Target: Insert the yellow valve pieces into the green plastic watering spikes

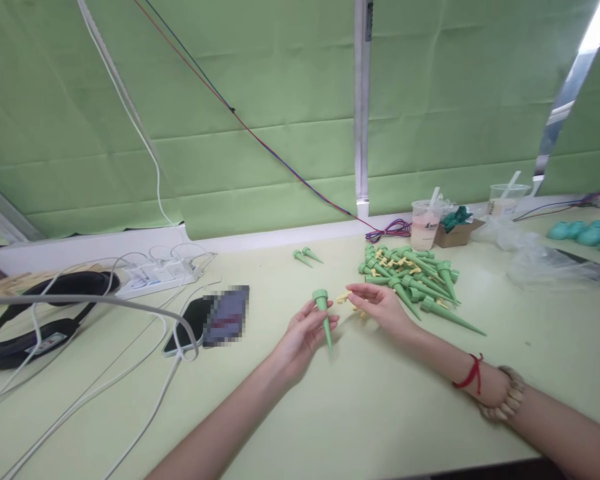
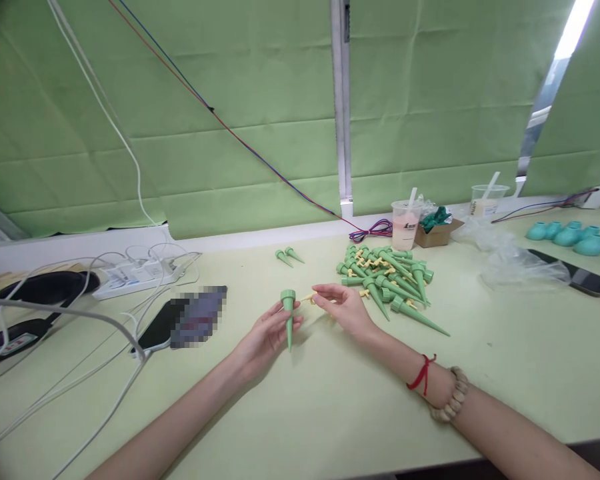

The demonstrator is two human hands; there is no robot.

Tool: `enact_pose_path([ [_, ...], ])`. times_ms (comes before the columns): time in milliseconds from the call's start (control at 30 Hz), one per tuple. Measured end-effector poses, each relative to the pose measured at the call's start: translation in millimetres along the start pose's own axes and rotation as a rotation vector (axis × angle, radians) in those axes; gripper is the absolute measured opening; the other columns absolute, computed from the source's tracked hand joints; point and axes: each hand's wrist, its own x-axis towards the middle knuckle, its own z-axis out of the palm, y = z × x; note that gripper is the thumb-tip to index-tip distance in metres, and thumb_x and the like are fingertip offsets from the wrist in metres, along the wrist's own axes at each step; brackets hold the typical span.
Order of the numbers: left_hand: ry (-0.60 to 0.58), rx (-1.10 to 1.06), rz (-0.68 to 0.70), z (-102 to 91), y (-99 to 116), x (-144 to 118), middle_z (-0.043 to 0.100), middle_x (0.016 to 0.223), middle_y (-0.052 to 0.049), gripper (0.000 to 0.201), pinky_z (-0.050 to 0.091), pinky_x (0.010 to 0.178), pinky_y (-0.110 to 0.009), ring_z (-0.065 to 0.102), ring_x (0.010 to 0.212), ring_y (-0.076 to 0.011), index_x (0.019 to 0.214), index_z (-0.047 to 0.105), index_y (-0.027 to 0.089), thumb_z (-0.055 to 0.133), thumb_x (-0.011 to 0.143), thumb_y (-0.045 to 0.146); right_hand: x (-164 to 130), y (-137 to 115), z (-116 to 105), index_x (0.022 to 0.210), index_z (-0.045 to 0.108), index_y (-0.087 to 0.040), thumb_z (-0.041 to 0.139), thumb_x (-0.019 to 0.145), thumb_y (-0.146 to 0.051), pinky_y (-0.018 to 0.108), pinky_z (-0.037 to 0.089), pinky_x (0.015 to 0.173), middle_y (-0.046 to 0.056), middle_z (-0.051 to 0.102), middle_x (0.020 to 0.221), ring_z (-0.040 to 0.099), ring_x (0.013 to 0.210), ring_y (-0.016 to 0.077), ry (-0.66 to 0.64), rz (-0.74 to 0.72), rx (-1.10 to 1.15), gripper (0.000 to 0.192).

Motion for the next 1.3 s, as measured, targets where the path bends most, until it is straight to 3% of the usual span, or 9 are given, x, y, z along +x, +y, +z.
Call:
enact_pose_path([
  [100, 0.047, 0.011, 0.024, -0.9, 2, -1, 0.059, 0.102, -0.003, 0.044, 0.053, 0.078, -0.026, 0.062, 0.075, -0.0093, 0.105, 0.058, 0.021, 0.070, 0.064, 0.009, -3, 1, 2, 0.092, 0.066, -0.018, 0.070, 0.064, -0.038, 0.026, 0.047, 0.070, 0.006, 0.068, 0.091, 0.062, 0.082, 0.0154, 0.006, 0.054, 0.050, 0.035],
  [233, 0.008, -0.005, 0.031, 0.1, 5, -2, 0.061, 0.085, -0.001, 0.036, 0.052, 0.079, -0.023, 0.063, 0.074, -0.0092, 0.103, 0.060, 0.018, 0.068, 0.068, 0.013, -5, 1, 2, 0.087, 0.068, -0.017, 0.070, 0.063, -0.040, 0.025, 0.047, 0.065, 0.006, 0.069, 0.087, 0.062, 0.079, 0.0156, 0.008, 0.082, 0.049, 0.033],
  [433, -0.018, 0.033, 0.003, 4.1, 10, -7, 0.063, 0.108, -0.010, 0.041, 0.053, 0.075, -0.026, 0.065, 0.077, -0.0144, 0.111, 0.056, 0.014, 0.065, 0.072, 0.020, -7, -3, 2, 0.076, 0.067, -0.016, 0.067, 0.066, -0.044, 0.025, 0.047, 0.059, 0.005, 0.068, 0.075, 0.060, 0.067, 0.0141, 0.021, -0.007, -0.021, 0.030],
  [833, -0.148, 0.127, 0.057, 9.6, 7, -13, 0.059, 0.116, -0.011, 0.036, 0.049, 0.079, -0.028, 0.064, 0.080, -0.0152, 0.109, 0.061, 0.016, 0.064, 0.074, 0.024, -13, -6, 3, 0.074, 0.065, -0.017, 0.069, 0.066, -0.037, 0.030, 0.052, 0.068, 0.006, 0.070, 0.080, 0.065, 0.072, 0.0171, 0.024, -0.186, -0.088, 0.022],
  [1033, -0.110, 0.214, 0.128, 9.1, 6, -13, 0.060, 0.115, -0.012, 0.038, 0.048, 0.080, -0.035, 0.065, 0.079, -0.0188, 0.106, 0.064, 0.017, 0.066, 0.070, 0.028, -14, -10, 4, 0.069, 0.064, -0.017, 0.069, 0.065, -0.037, 0.031, 0.052, 0.067, 0.006, 0.070, 0.078, 0.065, 0.072, 0.0185, 0.031, -0.209, -0.127, 0.021],
  [1300, -0.082, 0.302, 0.206, 7.9, 5, -14, 0.062, 0.110, -0.012, 0.041, 0.049, 0.074, -0.033, 0.064, 0.077, -0.0186, 0.108, 0.063, 0.017, 0.066, 0.070, 0.031, -14, -7, 2, 0.070, 0.063, -0.018, 0.068, 0.066, -0.039, 0.033, 0.053, 0.068, 0.007, 0.070, 0.081, 0.065, 0.073, 0.0197, 0.035, -0.222, -0.146, 0.022],
])
